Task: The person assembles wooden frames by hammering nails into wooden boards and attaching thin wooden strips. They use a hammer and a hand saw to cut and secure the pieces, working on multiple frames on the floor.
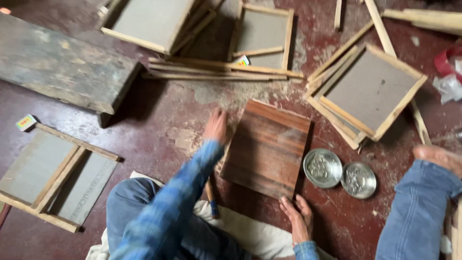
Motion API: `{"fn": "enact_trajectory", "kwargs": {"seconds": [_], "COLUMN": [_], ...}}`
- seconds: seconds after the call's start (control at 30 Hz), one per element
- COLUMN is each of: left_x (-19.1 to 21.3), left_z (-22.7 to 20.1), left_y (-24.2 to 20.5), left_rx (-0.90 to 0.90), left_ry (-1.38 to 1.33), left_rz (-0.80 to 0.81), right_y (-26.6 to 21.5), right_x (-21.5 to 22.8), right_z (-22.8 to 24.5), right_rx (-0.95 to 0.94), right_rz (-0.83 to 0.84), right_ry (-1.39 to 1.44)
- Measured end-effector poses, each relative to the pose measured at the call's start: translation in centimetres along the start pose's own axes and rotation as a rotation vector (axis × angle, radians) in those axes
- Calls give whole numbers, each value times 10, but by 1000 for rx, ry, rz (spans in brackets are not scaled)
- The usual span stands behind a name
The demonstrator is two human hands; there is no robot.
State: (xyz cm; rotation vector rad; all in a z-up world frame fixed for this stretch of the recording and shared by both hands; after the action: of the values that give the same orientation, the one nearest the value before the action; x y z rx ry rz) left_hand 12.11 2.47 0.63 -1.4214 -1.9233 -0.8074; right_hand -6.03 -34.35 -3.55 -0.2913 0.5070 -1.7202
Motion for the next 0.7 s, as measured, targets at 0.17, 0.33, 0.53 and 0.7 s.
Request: {"fn": "enact_trajectory", "kwargs": {"seconds": [0.17, 0.33, 0.53, 0.7], "left_x": [-37, -72, -64, -39], "left_z": [2, 17, 16, -2], "left_y": [130, 173, 133, 159], "left_rx": [-153, -156, -201, -283], "left_ry": [301, 470, 397, 449], "left_rz": [-90, -115, -168, -289], "right_y": [0, 11, 21, 30], "right_x": [-2, 14, 20, 38], "right_z": [7, -17, -27, -41], "right_rx": [-59, -289, -55, -116], "right_rz": [-57, -191, -85, -173], "right_ry": [-127, -160, -157, -179]}}
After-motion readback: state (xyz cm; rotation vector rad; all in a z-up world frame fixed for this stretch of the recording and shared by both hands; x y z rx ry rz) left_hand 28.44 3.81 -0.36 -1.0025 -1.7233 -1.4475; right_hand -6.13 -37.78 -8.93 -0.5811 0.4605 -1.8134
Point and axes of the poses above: each hand's wrist, its own y-axis towards the middle knuckle, its own x-axis out of the back of the hand, z = x × y, the point moved 10 cm from there along y, towards the middle knuckle, and after that the axes turned 4 degrees about y, right-handed, at the moved point
